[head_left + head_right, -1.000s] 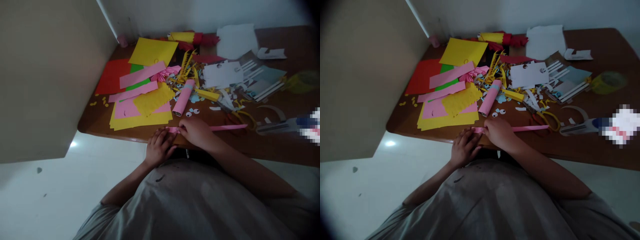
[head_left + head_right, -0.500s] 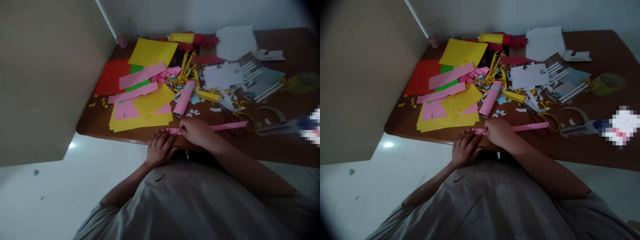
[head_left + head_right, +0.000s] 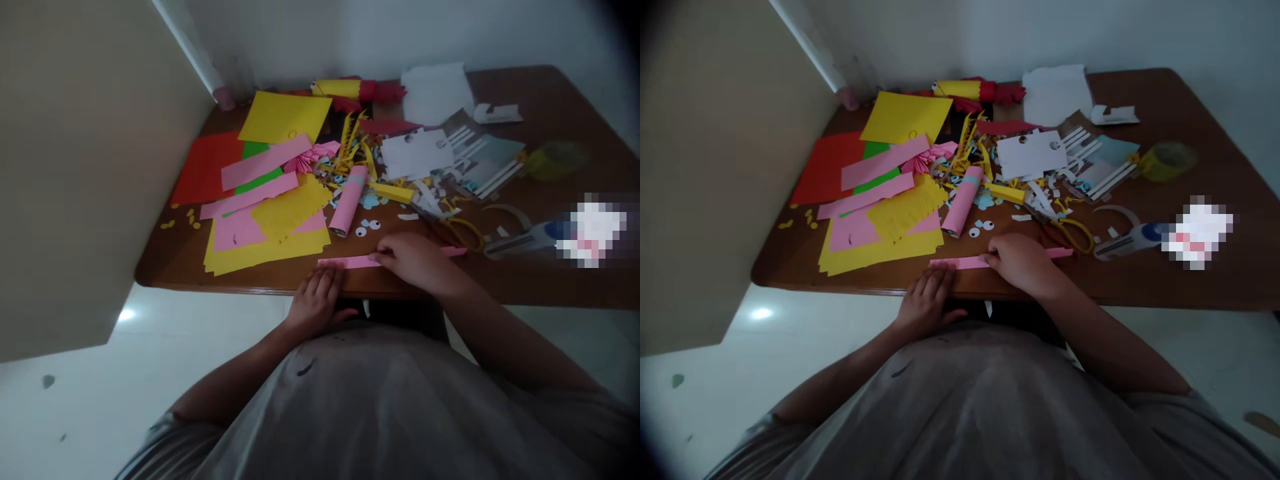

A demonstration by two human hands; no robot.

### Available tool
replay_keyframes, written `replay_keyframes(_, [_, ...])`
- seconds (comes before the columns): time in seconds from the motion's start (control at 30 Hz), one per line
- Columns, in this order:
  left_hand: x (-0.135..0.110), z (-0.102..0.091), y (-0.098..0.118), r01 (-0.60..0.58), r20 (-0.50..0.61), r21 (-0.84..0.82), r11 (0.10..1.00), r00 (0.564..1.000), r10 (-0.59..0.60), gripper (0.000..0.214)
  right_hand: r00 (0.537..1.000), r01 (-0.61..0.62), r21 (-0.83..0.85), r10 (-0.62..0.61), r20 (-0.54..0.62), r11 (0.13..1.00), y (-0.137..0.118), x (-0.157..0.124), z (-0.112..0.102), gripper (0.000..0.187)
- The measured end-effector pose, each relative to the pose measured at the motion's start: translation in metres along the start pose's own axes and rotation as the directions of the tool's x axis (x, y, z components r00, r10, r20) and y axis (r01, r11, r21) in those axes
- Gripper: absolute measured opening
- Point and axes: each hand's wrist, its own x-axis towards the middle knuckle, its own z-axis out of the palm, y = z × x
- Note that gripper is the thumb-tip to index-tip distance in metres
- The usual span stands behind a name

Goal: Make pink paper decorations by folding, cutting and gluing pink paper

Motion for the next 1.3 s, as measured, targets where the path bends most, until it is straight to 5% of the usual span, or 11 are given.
replay_keyframes(0.2, [0.010, -0.002, 0.004, 0.019, 0.052, 0.032, 0.999, 0.998, -0.021, 0.122, 1.000, -0.022, 0.061, 0.023, -0.020, 0.998, 0.019, -0.010, 0.001, 0.026])
replay_keyframes(0.43, [0.024, -0.006, 0.006, -0.097, 0.051, -0.058, 0.994, 0.994, 0.100, 0.114, 0.999, -0.013, -0.002, 0.013, 0.034, 1.000, 0.017, 0.002, -0.004, 0.025])
replay_keyframes(0.57, [0.033, -0.012, 0.011, -0.066, 0.117, -0.029, 0.997, 0.991, 0.069, 0.133, 0.999, -0.049, -0.110, 0.049, -0.008, 0.993, 0.029, -0.004, -0.014, 0.035])
replay_keyframes(0.8, [0.043, -0.013, 0.018, -0.065, 0.139, -0.045, 0.997, 0.988, 0.071, 0.144, 0.994, 0.107, -0.067, -0.106, 0.022, 0.992, 0.058, -0.025, -0.027, 0.030])
replay_keyframes(0.97, [0.047, -0.007, 0.026, -0.138, 0.118, -0.079, 0.987, 0.982, 0.147, 0.143, 0.994, 0.107, -0.131, -0.105, 0.018, 0.986, 0.060, -0.022, -0.020, 0.026])
replay_keyframes(1.3, [0.064, -0.010, 0.036, -0.110, 0.149, 0.008, 0.994, 0.983, 0.108, 0.146, 0.997, 0.067, -0.156, -0.060, 0.047, 0.986, 0.056, -0.018, -0.024, 0.028])
